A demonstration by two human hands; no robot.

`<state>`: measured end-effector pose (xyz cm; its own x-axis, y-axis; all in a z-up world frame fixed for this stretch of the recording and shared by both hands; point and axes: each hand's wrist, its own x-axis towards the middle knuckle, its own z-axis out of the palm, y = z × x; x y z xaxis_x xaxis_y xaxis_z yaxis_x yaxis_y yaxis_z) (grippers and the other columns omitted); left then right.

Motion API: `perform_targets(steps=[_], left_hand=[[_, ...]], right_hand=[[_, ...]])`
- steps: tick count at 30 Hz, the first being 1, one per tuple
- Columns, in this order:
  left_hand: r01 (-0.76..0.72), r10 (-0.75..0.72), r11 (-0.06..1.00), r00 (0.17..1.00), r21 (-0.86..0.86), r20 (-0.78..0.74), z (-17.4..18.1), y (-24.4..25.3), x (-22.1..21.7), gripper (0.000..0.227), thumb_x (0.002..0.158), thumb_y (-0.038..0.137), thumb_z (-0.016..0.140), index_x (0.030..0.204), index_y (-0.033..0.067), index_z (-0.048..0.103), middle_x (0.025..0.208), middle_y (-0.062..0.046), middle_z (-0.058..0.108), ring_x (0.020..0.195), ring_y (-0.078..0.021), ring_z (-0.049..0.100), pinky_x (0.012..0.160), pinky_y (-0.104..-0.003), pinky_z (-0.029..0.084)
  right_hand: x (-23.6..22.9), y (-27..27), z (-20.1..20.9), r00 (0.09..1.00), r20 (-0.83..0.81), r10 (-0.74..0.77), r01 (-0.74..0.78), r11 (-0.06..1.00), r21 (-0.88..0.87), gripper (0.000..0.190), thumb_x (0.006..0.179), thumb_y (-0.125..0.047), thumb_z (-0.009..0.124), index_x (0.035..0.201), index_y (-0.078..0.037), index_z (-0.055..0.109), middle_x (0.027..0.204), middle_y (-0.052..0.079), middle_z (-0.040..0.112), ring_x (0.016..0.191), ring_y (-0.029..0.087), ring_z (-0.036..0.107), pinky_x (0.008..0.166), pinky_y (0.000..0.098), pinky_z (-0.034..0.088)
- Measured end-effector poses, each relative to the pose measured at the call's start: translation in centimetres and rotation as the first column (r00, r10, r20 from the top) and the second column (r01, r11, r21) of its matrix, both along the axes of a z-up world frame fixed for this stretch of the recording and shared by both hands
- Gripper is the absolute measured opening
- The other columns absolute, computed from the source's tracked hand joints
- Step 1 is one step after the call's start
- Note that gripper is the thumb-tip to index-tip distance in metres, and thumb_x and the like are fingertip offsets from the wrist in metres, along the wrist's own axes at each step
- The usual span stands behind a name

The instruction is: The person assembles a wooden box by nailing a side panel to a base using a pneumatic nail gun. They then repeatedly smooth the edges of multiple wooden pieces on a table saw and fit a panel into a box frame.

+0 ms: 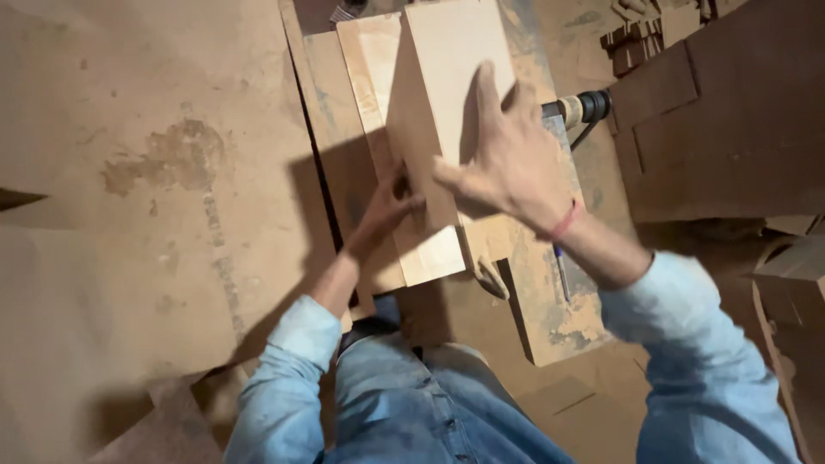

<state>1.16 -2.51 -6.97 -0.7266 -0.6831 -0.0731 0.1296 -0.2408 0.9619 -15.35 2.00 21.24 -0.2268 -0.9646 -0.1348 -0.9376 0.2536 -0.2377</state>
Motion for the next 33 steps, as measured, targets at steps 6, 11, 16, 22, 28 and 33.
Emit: perform_targets(steps=[6,11,16,22,28,33], left_hand=[[-0.017,0.018,0.999,1.000,0.039,-0.022,1.9,-7.8,-1.4,0.111,0.081,0.052,0.081,0.165,0.0080,0.024,0.154,-0.019,0.051,0.139,-0.0287,0.052,0.113,-0.044,0.047],[0.025,0.007,0.981,0.986,0.193,-0.164,1.6,-13.4,-2.7,0.119,0.079,0.050,0.087,0.163,0.0088,0.015,0.150,-0.019,0.049,0.135,-0.0291,0.053,0.108,-0.046,0.053],[-0.027,0.044,0.986,0.994,0.162,-0.102,1.3,-17.8,-3.5,0.114,0.082,0.049,0.085,0.167,0.0129,0.018,0.153,-0.016,0.051,0.135,-0.0279,0.054,0.105,-0.042,0.053],[-0.050,0.060,0.992,0.995,0.117,-0.080,2.4,-24.0,-4.2,0.106,0.082,0.059,0.079,0.161,0.0151,0.024,0.156,-0.011,0.045,0.138,-0.0260,0.051,0.103,-0.046,0.055],[-0.135,0.180,0.959,0.969,0.250,-0.167,5.0,-22.6,-2.9,0.099,0.088,0.081,0.042,0.162,0.0166,0.028,0.165,-0.008,0.035,0.148,-0.0265,0.038,0.113,-0.052,0.039],[-0.086,0.219,0.901,0.936,0.426,-0.275,6.5,-6.3,3.2,0.092,0.099,0.075,0.040,0.166,0.0143,0.024,0.171,-0.013,0.029,0.154,-0.0333,0.032,0.124,-0.051,0.031]], right_hand=[[-2.5,-8.2,-1.6,0.982,-0.155,0.110,-0.150,0.950,-0.275,0.114,0.076,-0.058,0.080,0.156,0.001,0.026,0.136,0.045,0.039,0.110,0.058,0.059,0.087,0.0596,0.053],[-4.3,-13.0,-2.0,0.992,-0.039,0.122,-0.128,0.947,-0.293,0.106,0.080,-0.053,0.079,0.161,-0.007,0.028,0.137,0.043,0.040,0.110,0.058,0.058,0.087,0.0584,0.054],[-4.7,-17.8,-2.4,0.983,-0.097,0.154,-0.178,0.920,-0.349,0.092,0.081,-0.054,0.079,0.149,-0.003,0.042,0.124,0.038,0.052,0.111,0.054,0.059,0.086,0.0584,0.053],[-3.5,-23.9,0.0,0.993,0.105,0.048,-0.026,0.980,-0.200,0.073,0.081,-0.051,0.066,0.134,-0.003,0.054,0.120,0.028,0.064,0.110,0.043,0.065,0.096,0.0557,0.052],[0.4,-11.5,-2.6,0.965,-0.101,0.242,-0.250,0.729,-0.637,0.120,0.080,-0.042,0.090,0.157,0.007,0.012,0.150,0.035,0.032,0.137,0.051,0.042,0.114,0.0561,0.044],[7.9,9.9,-10.2,0.998,0.020,0.059,-0.030,0.744,-0.668,0.124,0.068,-0.044,0.089,0.152,0.015,0.019,0.134,0.034,0.043,0.117,0.047,0.049,0.096,0.0544,0.045]])
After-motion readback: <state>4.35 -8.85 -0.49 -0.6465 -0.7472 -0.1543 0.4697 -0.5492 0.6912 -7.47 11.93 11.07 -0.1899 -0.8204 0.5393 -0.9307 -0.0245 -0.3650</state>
